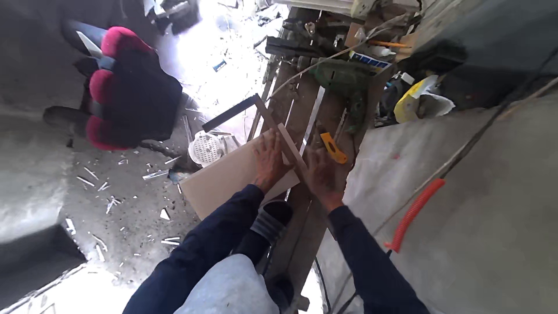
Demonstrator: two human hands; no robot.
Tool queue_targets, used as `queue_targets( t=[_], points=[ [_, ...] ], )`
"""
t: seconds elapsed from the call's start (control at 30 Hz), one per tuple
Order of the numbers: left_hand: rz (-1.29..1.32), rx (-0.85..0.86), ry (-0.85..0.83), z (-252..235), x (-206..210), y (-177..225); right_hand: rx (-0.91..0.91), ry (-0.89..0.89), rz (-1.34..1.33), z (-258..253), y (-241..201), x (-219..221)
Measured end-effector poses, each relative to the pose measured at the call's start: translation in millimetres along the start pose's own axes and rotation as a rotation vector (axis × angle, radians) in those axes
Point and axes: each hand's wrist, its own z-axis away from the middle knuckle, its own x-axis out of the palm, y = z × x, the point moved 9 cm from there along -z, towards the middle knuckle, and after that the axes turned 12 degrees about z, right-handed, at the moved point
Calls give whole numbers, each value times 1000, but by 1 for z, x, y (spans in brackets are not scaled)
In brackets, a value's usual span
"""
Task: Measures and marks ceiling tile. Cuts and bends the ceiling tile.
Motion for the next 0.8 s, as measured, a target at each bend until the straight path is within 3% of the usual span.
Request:
queue_targets(
  t=[0.1, 0.23, 0.33, 0.47, 0.53, 0.67, 0.8],
  points=[
    [-1, 77, 74, 1, -3, -3, 40, -8, -74, 26, -16, 29],
    [70, 105, 91, -4, -19, -16, 114, 102, -38, 37, -13, 30],
    [94, -17, 185, -2, -53, -58, 205, 136, -37, 34, -2, 21],
    [124, -240, 34, -1, -63, -116, 269, 92, -110, 28, 18, 18],
    [168, -245, -10, -4, -63, -129, 252, 148, -129, 22, 28, 4],
    [71, -236, 79, 6, -82, -137, 171, 255, -15, 6, 48, -6],
    [-3, -195, 95, 11, -102, -136, 132, 193, 41, -4, 59, 8]
  ],
)
